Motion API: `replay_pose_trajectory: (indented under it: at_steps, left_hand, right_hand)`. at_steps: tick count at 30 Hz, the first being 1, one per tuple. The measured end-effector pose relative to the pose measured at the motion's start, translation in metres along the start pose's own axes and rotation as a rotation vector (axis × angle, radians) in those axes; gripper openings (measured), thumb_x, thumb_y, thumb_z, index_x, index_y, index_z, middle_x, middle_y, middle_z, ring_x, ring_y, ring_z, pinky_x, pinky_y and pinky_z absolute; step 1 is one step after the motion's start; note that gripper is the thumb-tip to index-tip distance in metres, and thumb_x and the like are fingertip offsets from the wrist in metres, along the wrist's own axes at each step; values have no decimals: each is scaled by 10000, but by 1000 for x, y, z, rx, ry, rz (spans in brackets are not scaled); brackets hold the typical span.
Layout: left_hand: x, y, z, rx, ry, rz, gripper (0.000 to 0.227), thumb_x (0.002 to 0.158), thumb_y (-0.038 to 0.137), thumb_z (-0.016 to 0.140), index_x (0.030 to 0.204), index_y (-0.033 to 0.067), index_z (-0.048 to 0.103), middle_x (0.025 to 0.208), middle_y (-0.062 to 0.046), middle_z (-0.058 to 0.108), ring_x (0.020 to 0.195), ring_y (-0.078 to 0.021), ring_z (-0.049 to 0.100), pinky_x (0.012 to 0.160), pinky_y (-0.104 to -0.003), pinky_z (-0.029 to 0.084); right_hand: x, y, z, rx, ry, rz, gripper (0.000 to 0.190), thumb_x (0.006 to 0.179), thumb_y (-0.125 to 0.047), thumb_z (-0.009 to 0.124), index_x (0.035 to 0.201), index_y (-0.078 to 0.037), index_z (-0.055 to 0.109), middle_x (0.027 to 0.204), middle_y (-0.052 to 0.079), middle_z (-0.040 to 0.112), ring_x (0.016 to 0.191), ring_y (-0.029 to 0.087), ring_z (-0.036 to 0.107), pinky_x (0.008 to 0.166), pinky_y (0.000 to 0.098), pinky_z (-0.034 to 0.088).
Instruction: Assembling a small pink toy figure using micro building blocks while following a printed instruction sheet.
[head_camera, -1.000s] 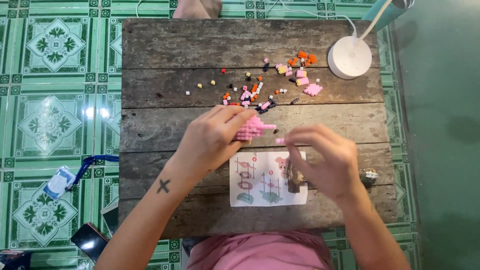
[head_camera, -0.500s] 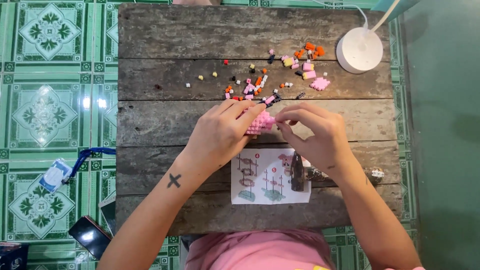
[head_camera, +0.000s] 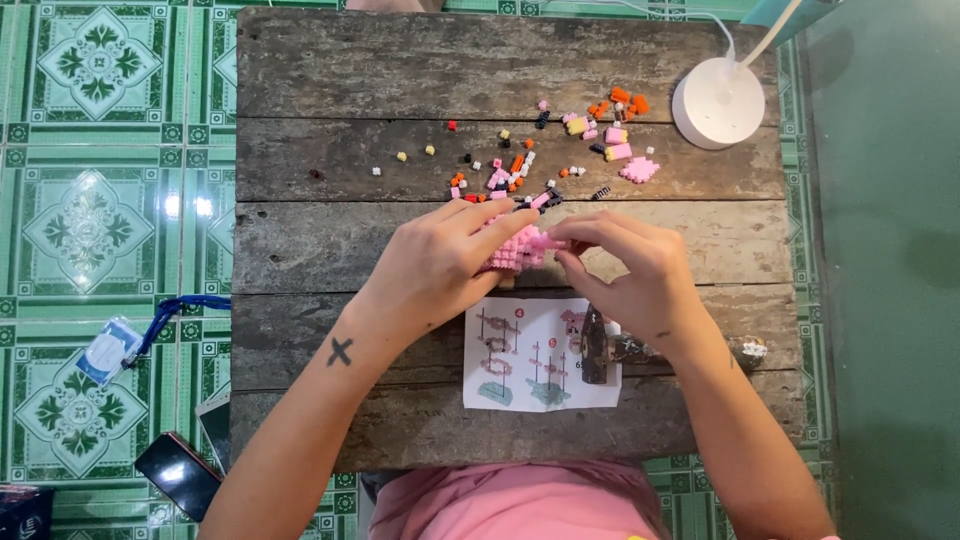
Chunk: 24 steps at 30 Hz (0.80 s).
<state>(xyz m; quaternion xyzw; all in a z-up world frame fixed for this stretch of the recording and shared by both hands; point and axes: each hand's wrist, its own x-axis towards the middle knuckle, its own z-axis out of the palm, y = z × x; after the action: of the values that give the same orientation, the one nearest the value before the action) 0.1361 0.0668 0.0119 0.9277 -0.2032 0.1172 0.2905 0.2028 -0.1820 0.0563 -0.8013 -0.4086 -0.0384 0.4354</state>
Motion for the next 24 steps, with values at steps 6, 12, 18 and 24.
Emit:
replay_pose_trajectory:
  at_steps: [6,12,18,24]
  left_hand:
    - [10,11,-27,-218,-13,-20,613,901,90,940,1476,92,729,1377,-207,796,1225,-453,777,983,-558,648]
    - [8,5,-17,-279,-25,-3,611,940,120,923,1512,157,712,1380,-149,809,1212,-423,797,978,-538,666]
    - [9,4,-17,-282,-11,1,581,966,141,914,1511,174,716,1376,-123,818,1204,-398,810,977,-515,670]
    - [8,2,-18,-284,-19,12,523,993,193,901,1489,176,735,1372,-118,824,1171,-389,822,962,-509,673]
  right_hand:
    - [2,8,0,137,-1,12,272,970,94,822,1197,-57,821,1057,99,836,856,248,814,810,373,657]
    - [0,17,3,77,14,-31,277,963,90,834,1192,-67,820,1043,85,830,833,256,806,803,393,656]
    - [2,9,5,-31,54,-87,328,952,105,845,1224,-77,833,1065,85,839,852,269,807,815,384,652]
    - [-4,17,8,-142,63,-137,302,939,54,884,1197,-96,838,1091,56,847,897,253,824,815,358,653]
